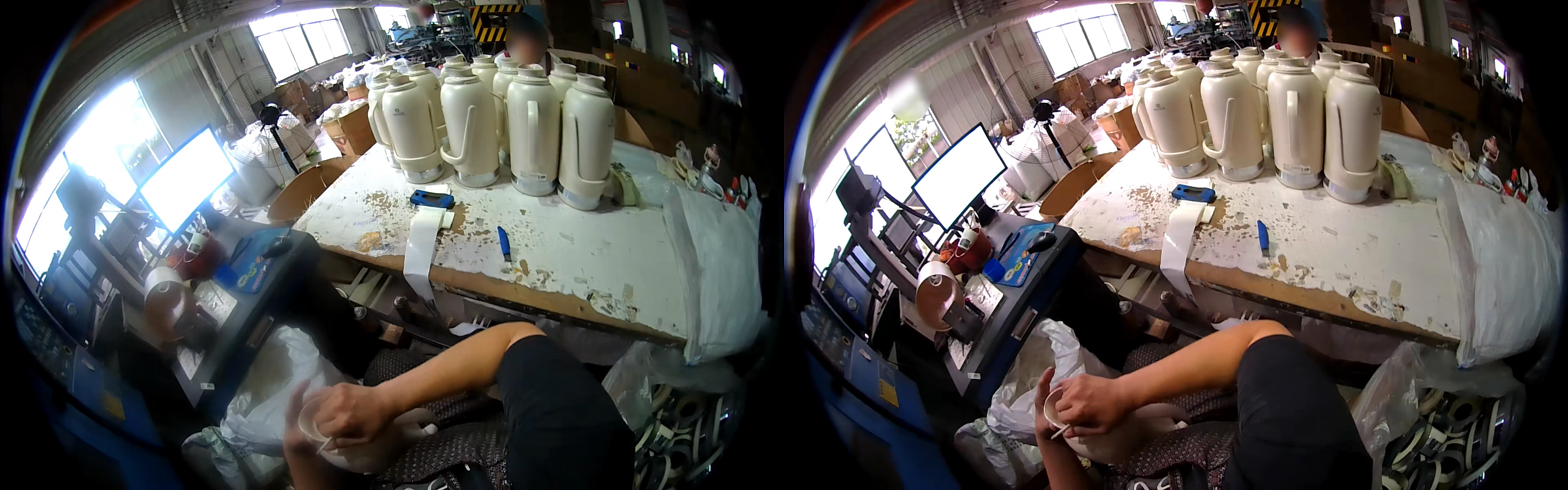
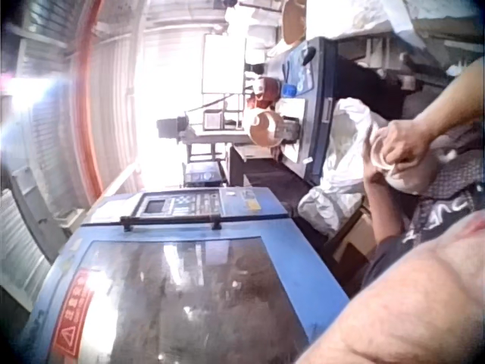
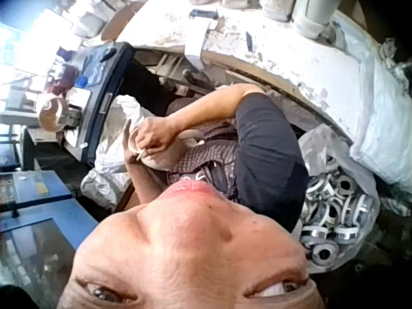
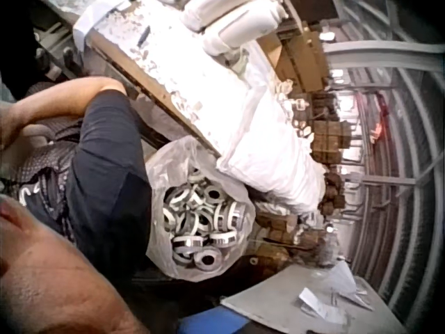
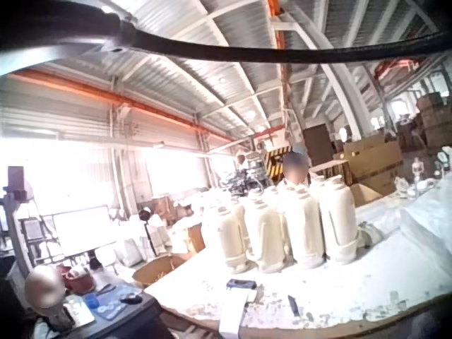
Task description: The person assembles white thermos bottles by attaching handles and applying labels. They pick up a bottle body, attach a handle, apply a label to the side, and place the finished unit on a table. This process is repeated for multiple units.
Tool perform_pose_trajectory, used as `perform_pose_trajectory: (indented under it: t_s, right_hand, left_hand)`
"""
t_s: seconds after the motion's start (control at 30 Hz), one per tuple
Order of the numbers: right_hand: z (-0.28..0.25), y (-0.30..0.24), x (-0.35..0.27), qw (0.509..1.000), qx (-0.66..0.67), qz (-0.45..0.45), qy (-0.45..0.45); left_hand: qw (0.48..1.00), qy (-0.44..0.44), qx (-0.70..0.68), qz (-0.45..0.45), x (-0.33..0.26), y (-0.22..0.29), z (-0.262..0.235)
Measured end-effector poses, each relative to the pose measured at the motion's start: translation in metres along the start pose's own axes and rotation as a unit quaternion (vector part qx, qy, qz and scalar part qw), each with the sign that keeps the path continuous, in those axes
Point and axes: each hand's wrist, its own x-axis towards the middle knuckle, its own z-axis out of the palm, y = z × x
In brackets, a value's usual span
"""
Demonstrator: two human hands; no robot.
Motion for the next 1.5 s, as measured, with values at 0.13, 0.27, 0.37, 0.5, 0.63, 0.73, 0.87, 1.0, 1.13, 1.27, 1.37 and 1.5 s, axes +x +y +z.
perform_pose_trajectory:
  t_s: [0.13, 0.27, 0.37, 0.5, 0.63, 0.73, 0.87, 1.0, 1.13, 1.27, 1.37, 1.5]
  right_hand:
    - [-0.003, -0.015, 0.002, 0.999, -0.012, -0.022, 0.020]
    - [-0.008, -0.028, 0.000, 0.999, -0.029, -0.023, 0.008]
    - [-0.011, -0.021, -0.015, 1.000, -0.014, 0.022, 0.003]
    - [-0.022, -0.017, -0.021, 0.997, -0.029, 0.066, -0.019]
    - [-0.050, -0.022, 0.012, 0.993, -0.008, 0.050, -0.111]
    - [-0.073, -0.033, 0.041, 0.990, -0.134, -0.022, -0.050]
    - [-0.070, -0.020, 0.027, 0.975, -0.198, 0.065, -0.074]
    - [-0.056, -0.004, -0.004, 0.987, -0.083, 0.136, -0.021]
    - [-0.147, -0.032, 0.034, 0.980, -0.195, 0.010, 0.044]
    - [-0.278, 0.090, 0.042, 0.736, -0.649, 0.166, 0.095]
    - [-0.208, 0.215, 0.055, 0.845, -0.434, 0.311, 0.009]
    - [0.020, 0.201, 0.066, 0.941, -0.174, 0.200, -0.211]
  left_hand:
    - [1.000, -0.015, -0.006, 0.015, -0.003, 0.011, 0.009]
    - [0.999, -0.016, -0.014, 0.044, -0.002, 0.014, 0.022]
    - [0.998, 0.059, 0.004, -0.020, -0.002, 0.024, 0.042]
    - [1.000, -0.008, -0.025, -0.004, 0.022, 0.035, 0.039]
    - [0.997, -0.070, -0.009, 0.021, 0.044, 0.075, 0.031]
    - [0.990, -0.051, 0.091, 0.095, 0.052, 0.109, 0.040]
    - [0.977, 0.099, 0.175, 0.075, 0.035, 0.070, 0.064]
    - [0.915, 0.196, 0.347, 0.056, 0.007, -0.051, 0.065]
    - [0.857, 0.387, 0.332, -0.077, -0.084, -0.094, 0.060]
    - [0.877, 0.312, 0.364, 0.027, -0.049, -0.089, 0.042]
    - [0.855, 0.317, 0.409, 0.026, -0.062, -0.094, 0.024]
    - [0.877, 0.292, 0.382, -0.019, -0.070, -0.123, 0.023]
